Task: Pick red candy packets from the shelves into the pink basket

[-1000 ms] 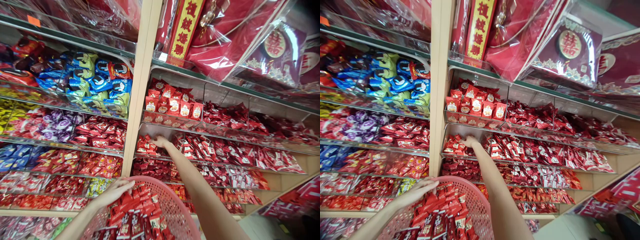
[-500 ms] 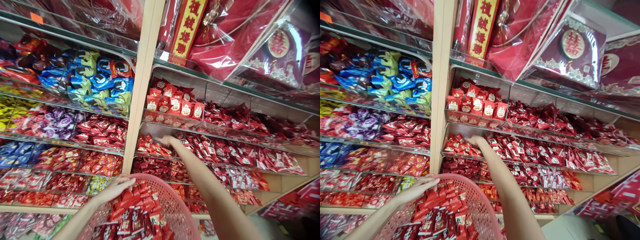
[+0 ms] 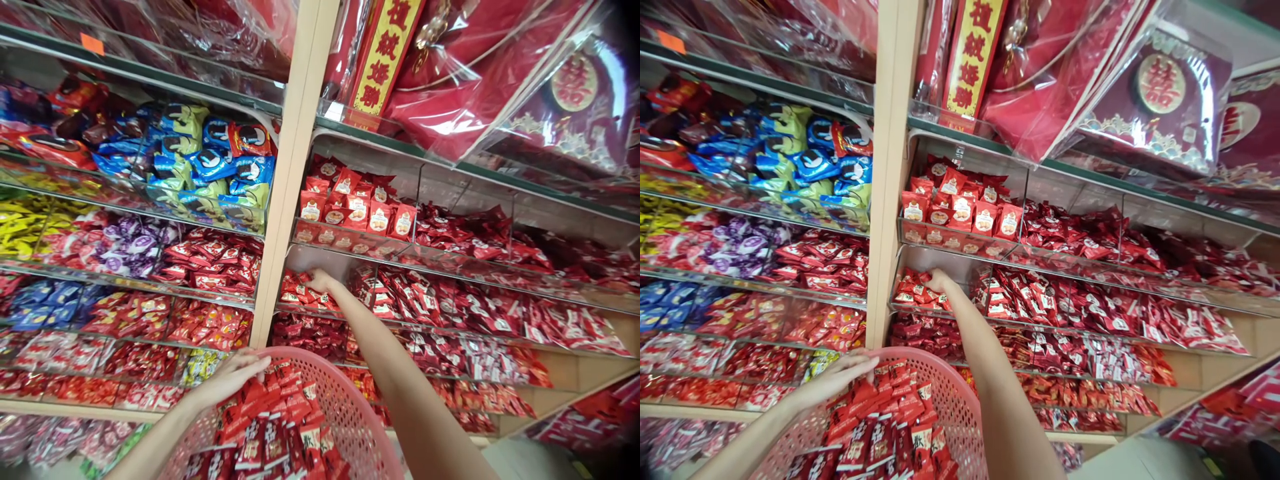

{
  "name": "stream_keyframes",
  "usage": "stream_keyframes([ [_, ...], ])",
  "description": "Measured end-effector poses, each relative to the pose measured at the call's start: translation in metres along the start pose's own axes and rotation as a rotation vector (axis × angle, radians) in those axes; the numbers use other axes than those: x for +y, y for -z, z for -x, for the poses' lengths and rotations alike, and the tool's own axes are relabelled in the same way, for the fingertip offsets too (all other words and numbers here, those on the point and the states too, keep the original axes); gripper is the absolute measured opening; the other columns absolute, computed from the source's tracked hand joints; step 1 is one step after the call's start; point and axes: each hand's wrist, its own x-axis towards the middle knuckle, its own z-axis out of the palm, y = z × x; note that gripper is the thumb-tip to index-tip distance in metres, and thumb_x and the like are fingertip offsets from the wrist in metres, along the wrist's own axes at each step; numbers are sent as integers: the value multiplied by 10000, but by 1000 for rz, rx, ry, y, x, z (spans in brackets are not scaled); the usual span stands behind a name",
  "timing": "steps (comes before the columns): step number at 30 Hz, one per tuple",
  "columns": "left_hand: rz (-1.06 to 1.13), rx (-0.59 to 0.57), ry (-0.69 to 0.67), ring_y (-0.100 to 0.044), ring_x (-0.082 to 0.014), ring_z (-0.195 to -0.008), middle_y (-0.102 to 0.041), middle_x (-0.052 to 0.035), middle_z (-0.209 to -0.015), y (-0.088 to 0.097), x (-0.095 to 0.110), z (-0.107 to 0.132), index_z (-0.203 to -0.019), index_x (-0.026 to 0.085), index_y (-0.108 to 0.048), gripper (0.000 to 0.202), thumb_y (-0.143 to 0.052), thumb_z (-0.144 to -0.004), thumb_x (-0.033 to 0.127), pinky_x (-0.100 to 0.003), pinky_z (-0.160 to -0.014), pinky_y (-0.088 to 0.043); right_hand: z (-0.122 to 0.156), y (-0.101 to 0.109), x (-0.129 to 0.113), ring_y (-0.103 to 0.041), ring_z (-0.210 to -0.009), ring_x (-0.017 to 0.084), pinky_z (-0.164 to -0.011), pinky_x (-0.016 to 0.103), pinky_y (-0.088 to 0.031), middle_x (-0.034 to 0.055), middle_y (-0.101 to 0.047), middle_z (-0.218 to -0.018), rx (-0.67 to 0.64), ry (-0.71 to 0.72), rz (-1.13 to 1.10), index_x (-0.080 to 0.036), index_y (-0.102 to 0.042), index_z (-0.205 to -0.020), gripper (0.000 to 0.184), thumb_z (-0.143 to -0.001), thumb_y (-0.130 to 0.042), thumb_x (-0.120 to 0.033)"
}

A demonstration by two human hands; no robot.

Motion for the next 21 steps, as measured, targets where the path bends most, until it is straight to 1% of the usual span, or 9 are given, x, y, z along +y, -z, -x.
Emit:
stream_keyframes([
  [3, 4, 4, -12, -494, -218, -1066, -665, -11, -927, -1, -1, -1, -629, 207, -643, 492, -389, -813, 586, -316, -978, -305, 5, 5, 6, -579, -682, 162, -598, 228, -405, 63, -673, -821, 66, 14, -28, -127, -640, -836, 183, -683, -645, -227],
  [5, 5, 10, -32, -515, -213, -1022, -662, -9, -916, -1, -1, -3, -620, 201, -637, 493, -393, -810, 585, -309, -961, -321, 11, 11, 6, -573, -687, 155, -609, 230, -407, 51, -661, -808, 133, 28, -47, -133, -625, -845, 187, -695, -632, -243],
  [10, -1, -4, -44, -533, -218, -981, -656, -15, -919, -2, 5, -4, -630, 196, -645, 493, -402, -800, 590, -315, -955, -331, 35, 32, 1, -563, -818, 163, -723, 254, -412, 58, -626, -908, 310, 94, -74, -166, -587, -913, 217, -721, -597, -266],
  [13, -6, -11, -53, -545, -215, -951, -659, -15, -915, -4, 9, -5, -630, 196, -643, 489, -408, -795, 591, -320, -948, -338, 50, 44, -2, -556, -812, 178, -740, 287, -414, 61, -620, -891, 416, 135, -142, -167, -584, -890, 230, -702, -616, -296],
  [15, -10, -4, -50, -555, -208, -921, -657, -10, -920, -5, 12, -6, -621, 194, -642, 484, -415, -792, 586, -316, -937, -344, 62, 48, -6, -557, -752, 171, -716, 295, -423, 49, -625, -832, 474, 122, -287, -160, -582, -851, 240, -684, -634, -324],
  [17, -7, 0, -55, -558, -203, -910, -653, -7, -917, -5, 14, -7, -620, 194, -645, 482, -412, -795, 578, -306, -925, -352, 78, 48, -12, -558, -702, 158, -683, 288, -436, 36, -627, -779, 490, 75, -529, -156, -574, -819, 270, -664, -653, -362],
  [19, -7, -2, -64, -558, -204, -909, -652, -10, -902, -5, 15, -8, -617, 192, -649, 485, -414, -792, 578, -300, -917, -358, 101, 46, -22, -567, -699, 148, -670, 277, -446, 28, -637, -777, 447, 32, -802, -159, -573, -837, 322, -651, -669, -403],
  [21, -12, -2, -66, -552, -211, -925, -652, -18, -915, -5, 15, -8, -618, 190, -656, 489, -422, -785, 585, -305, -930, -352, 129, 39, -35, -585, -750, 146, -698, 275, -453, 28, -655, -839, 349, -2, -1016, -173, -586, -895, 368, -650, -677, -431],
])
